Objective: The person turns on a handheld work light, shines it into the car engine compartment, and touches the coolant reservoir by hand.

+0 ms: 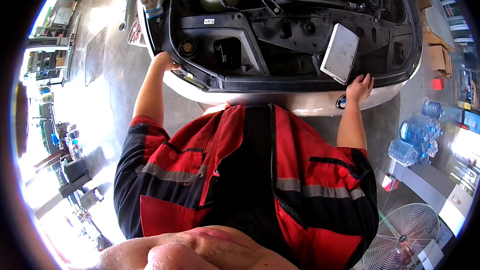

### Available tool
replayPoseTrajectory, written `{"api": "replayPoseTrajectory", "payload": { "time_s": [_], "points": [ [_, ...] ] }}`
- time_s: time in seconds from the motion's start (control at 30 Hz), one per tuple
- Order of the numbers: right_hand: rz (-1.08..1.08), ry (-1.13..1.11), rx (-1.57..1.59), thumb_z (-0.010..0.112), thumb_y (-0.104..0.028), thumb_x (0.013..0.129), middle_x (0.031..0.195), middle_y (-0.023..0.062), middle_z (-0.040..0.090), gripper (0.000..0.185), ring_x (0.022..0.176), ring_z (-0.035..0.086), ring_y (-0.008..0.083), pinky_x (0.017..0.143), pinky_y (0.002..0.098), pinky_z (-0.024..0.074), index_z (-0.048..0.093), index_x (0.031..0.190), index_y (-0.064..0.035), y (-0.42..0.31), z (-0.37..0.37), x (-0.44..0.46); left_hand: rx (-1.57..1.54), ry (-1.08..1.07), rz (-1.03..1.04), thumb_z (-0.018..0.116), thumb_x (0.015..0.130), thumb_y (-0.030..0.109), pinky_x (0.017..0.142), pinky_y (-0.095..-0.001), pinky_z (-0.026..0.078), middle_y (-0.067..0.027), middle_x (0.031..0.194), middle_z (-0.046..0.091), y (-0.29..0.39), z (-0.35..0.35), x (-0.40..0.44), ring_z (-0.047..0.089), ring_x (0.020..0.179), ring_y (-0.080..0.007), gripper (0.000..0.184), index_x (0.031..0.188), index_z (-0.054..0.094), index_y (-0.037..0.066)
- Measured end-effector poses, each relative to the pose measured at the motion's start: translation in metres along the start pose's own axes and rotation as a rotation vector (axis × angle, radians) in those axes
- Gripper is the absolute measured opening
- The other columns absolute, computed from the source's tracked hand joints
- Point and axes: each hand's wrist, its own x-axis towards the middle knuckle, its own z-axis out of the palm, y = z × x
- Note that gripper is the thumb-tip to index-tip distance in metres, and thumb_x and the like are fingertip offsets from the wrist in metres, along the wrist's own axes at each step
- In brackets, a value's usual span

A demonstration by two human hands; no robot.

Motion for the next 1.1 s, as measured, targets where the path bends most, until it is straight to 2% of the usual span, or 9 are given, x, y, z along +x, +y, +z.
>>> {"api": "replayPoseTrajectory", "payload": {
  "time_s": [0.23, 0.33, 1.1],
  "points": [
    [0.016, 0.004, 0.025, 0.046, -0.038, 0.099, 0.151, 0.0106, 0.042, 0.046, 0.138, 0.04, 0.0316, 0.112, 0.0451, 0.0324, 0.053, 0.138, -0.0162, -0.0017, -0.0006, -0.0006, 0.003, -0.005, -0.001, 0.083, 0.067, 0.058, 0.087, -0.038, 0.053, -0.014, 0.1, 0.073, -0.001, 0.0016, 0.0021, 0.069, 0.1, -0.0308, 0.062, 0.1, 0.076, 0.006],
    [0.025, -0.015, 0.055, 0.045, -0.038, 0.099, 0.152, 0.0123, 0.041, 0.046, 0.14, 0.037, 0.0307, 0.114, 0.0449, 0.0292, 0.053, 0.138, -0.0144, -0.0027, -0.0023, -0.0008, 0.003, -0.009, 0.002, 0.083, 0.067, 0.058, 0.087, -0.0382, 0.053, -0.014, 0.101, 0.073, -0.0005, 0.0017, 0.0018, 0.069, 0.101, -0.0309, 0.062, 0.101, 0.076, 0.006],
    [-0.001, 0.015, 0.02, 0.047, -0.037, 0.098, 0.15, 0.0119, 0.043, 0.046, 0.137, 0.04, 0.0316, 0.112, 0.0444, 0.0325, 0.054, 0.138, -0.0144, 0.001, 0.002, 0.0003, 0.007, -0.02, -0.011, 0.082, 0.067, 0.06, 0.089, -0.0375, 0.052, -0.0132, 0.104, 0.073, -0.0002, 0.0005, 0.0015, 0.068, 0.105, -0.0302, 0.064, 0.102, 0.076, 0.007]
  ]
}}
